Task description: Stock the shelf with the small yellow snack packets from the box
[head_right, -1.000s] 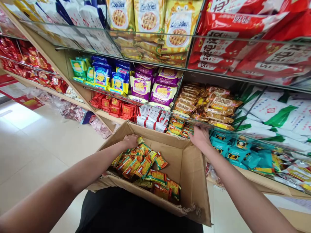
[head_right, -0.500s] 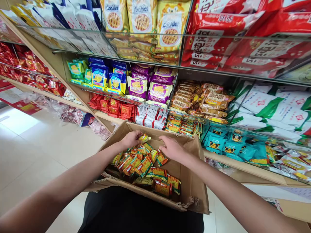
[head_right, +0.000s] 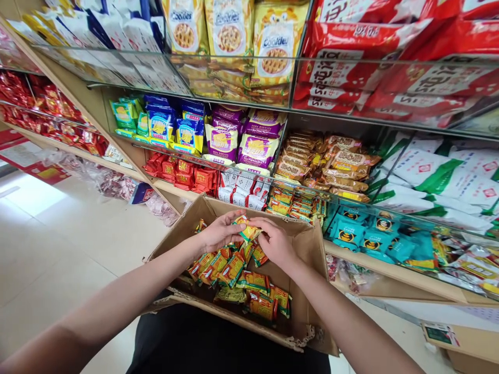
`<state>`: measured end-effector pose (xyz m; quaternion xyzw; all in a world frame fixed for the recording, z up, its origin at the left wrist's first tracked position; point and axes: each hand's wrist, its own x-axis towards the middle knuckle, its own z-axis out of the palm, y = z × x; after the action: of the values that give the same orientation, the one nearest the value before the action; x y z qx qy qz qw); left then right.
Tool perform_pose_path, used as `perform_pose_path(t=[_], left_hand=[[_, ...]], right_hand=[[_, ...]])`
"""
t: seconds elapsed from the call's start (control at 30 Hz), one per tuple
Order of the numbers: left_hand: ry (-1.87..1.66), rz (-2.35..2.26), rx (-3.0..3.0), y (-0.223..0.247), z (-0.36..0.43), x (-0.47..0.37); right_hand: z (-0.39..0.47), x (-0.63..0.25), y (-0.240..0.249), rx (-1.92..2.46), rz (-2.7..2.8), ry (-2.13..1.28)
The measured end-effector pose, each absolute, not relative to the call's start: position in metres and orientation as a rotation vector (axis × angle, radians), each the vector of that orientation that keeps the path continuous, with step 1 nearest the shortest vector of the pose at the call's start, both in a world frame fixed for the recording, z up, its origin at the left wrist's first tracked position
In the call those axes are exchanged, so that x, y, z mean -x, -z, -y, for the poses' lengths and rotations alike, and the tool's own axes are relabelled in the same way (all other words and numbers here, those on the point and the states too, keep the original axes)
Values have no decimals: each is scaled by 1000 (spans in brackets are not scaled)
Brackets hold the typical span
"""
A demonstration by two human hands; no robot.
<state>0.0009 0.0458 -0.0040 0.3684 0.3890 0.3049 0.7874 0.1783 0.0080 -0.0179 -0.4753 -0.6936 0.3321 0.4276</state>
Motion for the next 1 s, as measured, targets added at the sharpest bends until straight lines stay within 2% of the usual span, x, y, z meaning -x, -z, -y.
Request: perform_pose_path(t=[0.17, 0.47, 0.53, 0.67, 0.73, 0.9, 1.0], left_hand=[[-891, -865, -862, 6, -43, -8], [-803, -888, -945, 11, -42, -8], [-767, -961, -1064, 16, -42, -7], [-639, -1029, -1300, 34, -46, -2], [-561, -1020, -1367, 44, -46, -1], [-389, -945, -1485, 53, -41, -2], [-308, -939, -1513, 52, -38, -4]], right_hand=[[-12, -179, 20, 1193, 1330, -1228], [-16, -182, 26, 1257, 1398, -1257], [-17, -196, 23, 1410, 1420, -1118], [-23, -246, 18, 1855, 1461, -338], [-31, -274, 23, 1989, 1484, -160], [-67, -310, 48, 2066, 1308, -565], [-88, -311, 56, 2019, 1352, -532]])
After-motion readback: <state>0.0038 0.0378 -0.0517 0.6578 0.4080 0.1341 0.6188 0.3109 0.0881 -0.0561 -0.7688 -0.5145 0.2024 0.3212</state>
